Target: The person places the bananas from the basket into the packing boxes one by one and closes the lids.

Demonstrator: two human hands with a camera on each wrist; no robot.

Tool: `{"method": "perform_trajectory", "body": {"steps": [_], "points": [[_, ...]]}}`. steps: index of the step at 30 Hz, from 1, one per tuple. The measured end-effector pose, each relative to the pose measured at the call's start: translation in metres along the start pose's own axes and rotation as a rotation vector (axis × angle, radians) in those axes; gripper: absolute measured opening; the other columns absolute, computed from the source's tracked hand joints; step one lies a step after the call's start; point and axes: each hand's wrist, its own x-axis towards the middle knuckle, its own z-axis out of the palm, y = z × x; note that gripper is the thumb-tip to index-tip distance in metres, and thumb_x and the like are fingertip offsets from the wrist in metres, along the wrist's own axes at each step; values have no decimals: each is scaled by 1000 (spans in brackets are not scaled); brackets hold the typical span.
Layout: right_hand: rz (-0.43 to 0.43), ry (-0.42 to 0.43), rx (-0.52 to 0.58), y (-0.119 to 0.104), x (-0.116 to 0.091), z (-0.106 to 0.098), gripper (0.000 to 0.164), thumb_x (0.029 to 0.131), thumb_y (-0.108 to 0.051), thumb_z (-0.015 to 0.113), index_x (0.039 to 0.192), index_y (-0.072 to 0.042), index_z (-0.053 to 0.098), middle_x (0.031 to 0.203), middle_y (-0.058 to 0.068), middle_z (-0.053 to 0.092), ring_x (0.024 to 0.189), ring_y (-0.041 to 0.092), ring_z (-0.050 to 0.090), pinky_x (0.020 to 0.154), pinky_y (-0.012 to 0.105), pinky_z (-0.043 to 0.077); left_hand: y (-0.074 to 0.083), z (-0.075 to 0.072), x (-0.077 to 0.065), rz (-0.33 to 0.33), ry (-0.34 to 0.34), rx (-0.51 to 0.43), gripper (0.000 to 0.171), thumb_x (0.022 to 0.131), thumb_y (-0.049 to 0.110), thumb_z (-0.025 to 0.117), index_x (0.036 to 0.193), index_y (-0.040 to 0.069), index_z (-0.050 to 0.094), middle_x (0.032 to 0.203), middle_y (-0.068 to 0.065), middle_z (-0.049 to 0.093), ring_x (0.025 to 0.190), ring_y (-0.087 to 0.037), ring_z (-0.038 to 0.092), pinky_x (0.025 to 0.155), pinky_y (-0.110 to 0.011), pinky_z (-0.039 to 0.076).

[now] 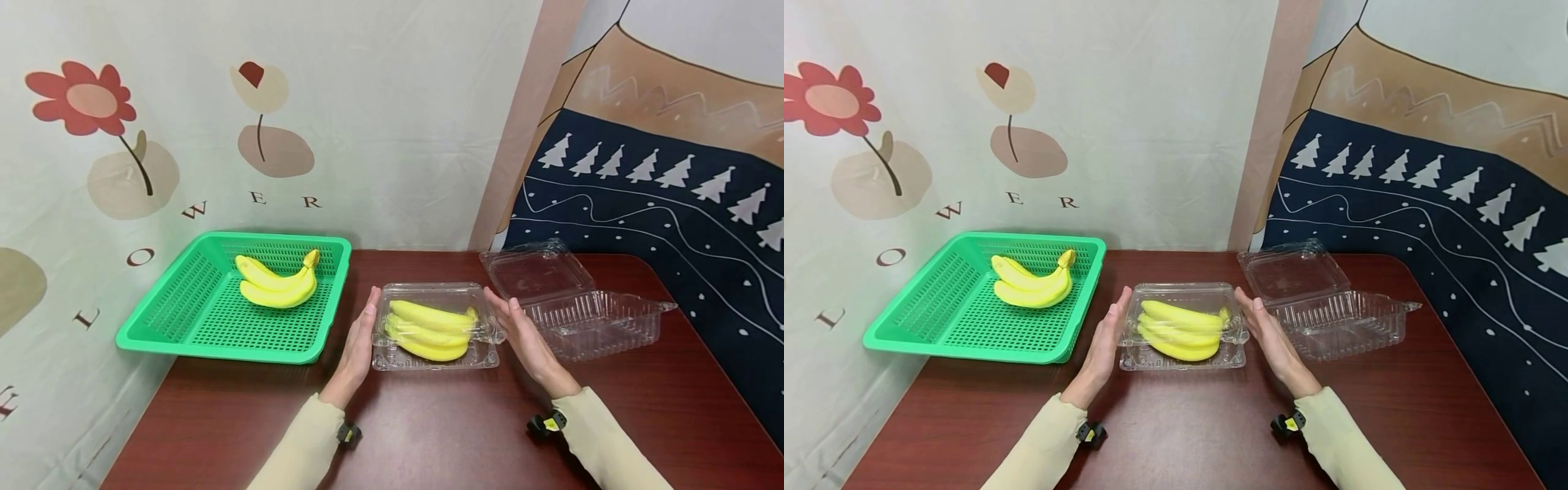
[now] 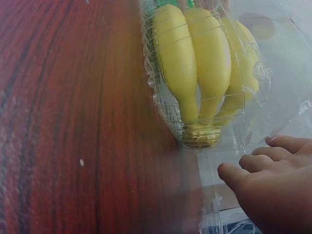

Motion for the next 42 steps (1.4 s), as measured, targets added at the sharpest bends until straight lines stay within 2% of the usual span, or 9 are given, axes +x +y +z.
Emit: {"method": "perform_trajectory", "body": {"steps": [4,11,16,23,28,36,42], "points": [[-14,-6,-1,0,-1,0,77,112,-48,11,159,13,18,169,26,11,154,44,7,110,7,26,1,0,-1,-14,-6,17,65,112,40,21,161,-2,27,170,-12,22,157,-26,17,127,-46,14],[-10,-22,-7,0,-2,-1,75,113,-47,11,159,11,18,169,25,11,155,45,6,110,7,26,2,0,-3,-47,-16,67,66,111,45,25,162,3,28,171,-6,19,158,-23,16,127,-47,13],[-13,-38,-24,2,-5,-2,71,114,-43,13,159,13,19,169,26,10,154,45,6,111,9,26,1,-2,-4,-57,-37,97,67,111,46,26,163,4,27,172,-5,16,158,-24,15,126,-49,13],[0,-56,-49,2,-8,-4,69,115,-41,18,159,12,20,170,23,10,155,39,5,114,9,24,2,-4,-7,-70,-76,132,68,110,47,30,164,6,25,172,-1,13,158,-22,14,126,-49,13],[29,-50,-103,2,-12,-6,64,115,-38,21,161,7,22,171,20,11,155,37,7,111,7,25,5,-6,-9,-90,-106,159,69,110,47,34,164,6,23,172,0,11,157,-19,13,126,-47,12],[102,-58,-181,0,-22,-8,61,114,-36,28,163,1,23,172,14,12,157,34,7,108,5,25,11,-10,-14,-134,-148,175,72,109,50,36,165,8,21,173,0,8,158,-23,9,126,-54,9],[140,-30,-333,-1,-30,-8,58,111,-30,45,163,-9,30,170,9,24,156,33,15,108,7,21,10,-16,-20,-147,-186,221,68,111,47,35,164,7,21,173,-1,9,158,-24,10,125,-54,9]]}}
